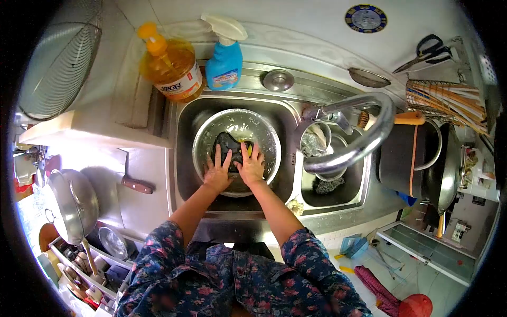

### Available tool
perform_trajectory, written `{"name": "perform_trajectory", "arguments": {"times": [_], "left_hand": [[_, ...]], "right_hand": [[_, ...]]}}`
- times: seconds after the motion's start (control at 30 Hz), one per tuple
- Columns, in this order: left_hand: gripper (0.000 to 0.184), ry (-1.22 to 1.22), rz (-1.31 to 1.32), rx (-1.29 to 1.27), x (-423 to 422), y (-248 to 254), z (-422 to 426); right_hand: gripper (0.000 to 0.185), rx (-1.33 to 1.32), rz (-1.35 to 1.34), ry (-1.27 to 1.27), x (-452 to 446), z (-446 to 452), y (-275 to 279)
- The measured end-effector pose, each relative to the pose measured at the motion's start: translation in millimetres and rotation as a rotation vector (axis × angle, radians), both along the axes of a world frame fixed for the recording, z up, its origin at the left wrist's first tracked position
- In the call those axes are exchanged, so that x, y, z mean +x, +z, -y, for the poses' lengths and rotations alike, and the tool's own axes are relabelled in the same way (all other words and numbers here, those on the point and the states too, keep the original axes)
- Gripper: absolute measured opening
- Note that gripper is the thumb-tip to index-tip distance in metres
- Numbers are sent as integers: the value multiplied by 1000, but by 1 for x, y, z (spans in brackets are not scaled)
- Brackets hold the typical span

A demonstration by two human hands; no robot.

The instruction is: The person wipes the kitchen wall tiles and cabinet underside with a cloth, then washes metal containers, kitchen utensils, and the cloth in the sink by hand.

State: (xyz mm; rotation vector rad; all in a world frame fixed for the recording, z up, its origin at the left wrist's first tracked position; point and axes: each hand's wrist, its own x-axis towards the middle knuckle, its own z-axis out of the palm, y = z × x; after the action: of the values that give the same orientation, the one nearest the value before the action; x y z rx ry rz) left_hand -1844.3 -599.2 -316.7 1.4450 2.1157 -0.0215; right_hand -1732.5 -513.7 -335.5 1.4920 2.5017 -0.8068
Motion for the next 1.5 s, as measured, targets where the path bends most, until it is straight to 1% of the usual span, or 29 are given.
{"name": "perform_trajectory", "arguments": {"times": [0.1,0.2,0.23,0.33,0.37,0.4,0.43,0.5,0.57,0.6,0.63,0.67,0.7,0.77,0.83,0.9,0.93,1.0,1.07,1.1,1.17,1.2,1.23,1.27,1.3,1.33,1.4,1.47,1.5], "left_hand": [[93,66,109,-147,-2,-20,-5],[87,283,488,25,-13,-57,-7],[77,465,710,176,-15,-67,-5],[79,1229,1290,-35,-12,16,-35],[67,1233,1470,70,-9,-26,-28],[63,1268,1609,87,-11,-33,-28],[60,1301,1748,108,-14,-35,-30],[51,1350,1949,174,-17,-26,-32],[47,1389,2071,115,-22,8,-31],[45,1407,2131,81,-24,20,-30],[42,1459,2075,61,-21,12,-28],[40,1284,2312,-84,-21,3,-23],[37,1135,2438,138,-10,5,-19],[31,1139,2434,374,3,12,-16],[28,1479,2179,372,8,32,-8],[30,1348,1969,341,15,21,-4],[32,1250,1896,356,20,19,2],[36,1195,1974,342,25,72,-2],[38,1183,2044,325,19,96,-10],[45,1190,2192,294,8,100,-17],[45,1179,2247,300,-8,110,-24],[43,1160,2261,274,-17,112,-25],[40,1162,2201,339,-24,95,-27],[36,1027,2117,358,-33,104,-27],[35,991,2085,408,-38,127,-30],[33,953,2051,458,-42,145,-32],[34,904,2129,456,-55,153,-31],[34,860,2191,438,-67,168,-31],[35,857,2133,530,-70,172,-34]], "right_hand": [[69,-25,6,-60,4,-2,-24],[63,-54,-3,-235,5,-11,-61],[60,-32,-97,-284,2,-7,-61],[58,-64,-396,-383,-12,7,-40],[48,9,-470,-382,-19,16,-27],[45,-212,-518,-403,-20,18,-16],[40,-202,-626,-404,-22,24,-1],[33,-165,-772,-345,-24,35,37],[29,-99,-857,-223,-26,36,76],[27,-36,-798,-172,-28,39,89],[26,29,-738,-120,-31,41,101],[26,96,-677,-69,-32,41,108],[28,252,-728,-3,-36,41,106],[28,366,-654,-20,-41,27,101],[28,355,-532,-60,-42,10,89],[42,190,-339,-289,-40,-16,77],[41,262,-301,-284,-34,-33,47],[43,130,-172,-330,-26,-48,50],[44,72,-323,-292,-25,-34,88],[42,58,-473,-292,-28,-23,102],[38,-13,-747,-248,-37,-13,127],[38,-42,-774,-203,-41,-17,131],[37,-71,-801,-160,-46,-25,135],[37,-104,-824,-119,-49,-32,139],[39,-177,-724,-82,-53,-41,155],[40,-199,-787,-76,-58,-44,173],[38,250,-538,52,-68,-39,217],[36,551,-638,102,-87,-46,236],[34,700,-684,123,-99,-51,246]]}}
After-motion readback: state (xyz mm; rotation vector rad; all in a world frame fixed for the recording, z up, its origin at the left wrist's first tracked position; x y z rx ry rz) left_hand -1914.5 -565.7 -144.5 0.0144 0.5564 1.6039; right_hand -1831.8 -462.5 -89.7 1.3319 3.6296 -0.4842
